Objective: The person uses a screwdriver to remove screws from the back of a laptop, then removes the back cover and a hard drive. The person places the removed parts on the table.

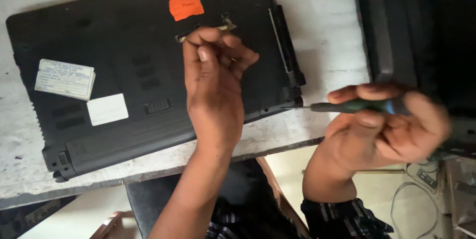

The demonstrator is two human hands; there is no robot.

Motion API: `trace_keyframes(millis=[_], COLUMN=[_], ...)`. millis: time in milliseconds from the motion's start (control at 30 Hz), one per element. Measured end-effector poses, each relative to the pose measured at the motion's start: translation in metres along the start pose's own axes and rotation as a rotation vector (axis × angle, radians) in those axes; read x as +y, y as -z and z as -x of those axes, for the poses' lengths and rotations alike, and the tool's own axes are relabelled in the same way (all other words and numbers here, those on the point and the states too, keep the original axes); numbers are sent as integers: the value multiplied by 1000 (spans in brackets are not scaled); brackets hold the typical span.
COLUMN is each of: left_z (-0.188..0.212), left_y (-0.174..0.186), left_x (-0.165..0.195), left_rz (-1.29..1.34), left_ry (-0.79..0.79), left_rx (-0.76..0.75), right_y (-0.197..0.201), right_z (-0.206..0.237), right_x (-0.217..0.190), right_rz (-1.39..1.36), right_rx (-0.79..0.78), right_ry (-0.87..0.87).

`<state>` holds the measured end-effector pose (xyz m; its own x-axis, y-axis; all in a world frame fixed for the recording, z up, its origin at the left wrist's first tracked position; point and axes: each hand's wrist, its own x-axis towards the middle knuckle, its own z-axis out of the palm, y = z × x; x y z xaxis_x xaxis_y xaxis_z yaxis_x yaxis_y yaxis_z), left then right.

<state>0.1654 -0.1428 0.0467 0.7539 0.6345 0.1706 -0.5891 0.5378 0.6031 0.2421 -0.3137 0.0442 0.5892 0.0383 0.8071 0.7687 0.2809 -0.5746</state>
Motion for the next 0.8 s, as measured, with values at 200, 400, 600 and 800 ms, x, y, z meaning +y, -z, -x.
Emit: trace_keyframes(millis=[200, 400, 600, 800], left_z=[-4, -15, -25, -34], left_y=[5, 8, 12, 18], left_x=[-7, -17, -22, -31], left_rz=[-16, 8, 6, 20], left_ry=[-30, -49, -88, -92], left_rx=[-35, -87, -157, -199], right_y=[-22, -29, -35, -45], right_z=[6, 5, -2, -17], right_x=[4, -2, 4, 13], right_rz=[-34, -55, 45, 127], right_rx=[-13, -214, -250, -235], right_ry=[-64, -54, 52, 25])
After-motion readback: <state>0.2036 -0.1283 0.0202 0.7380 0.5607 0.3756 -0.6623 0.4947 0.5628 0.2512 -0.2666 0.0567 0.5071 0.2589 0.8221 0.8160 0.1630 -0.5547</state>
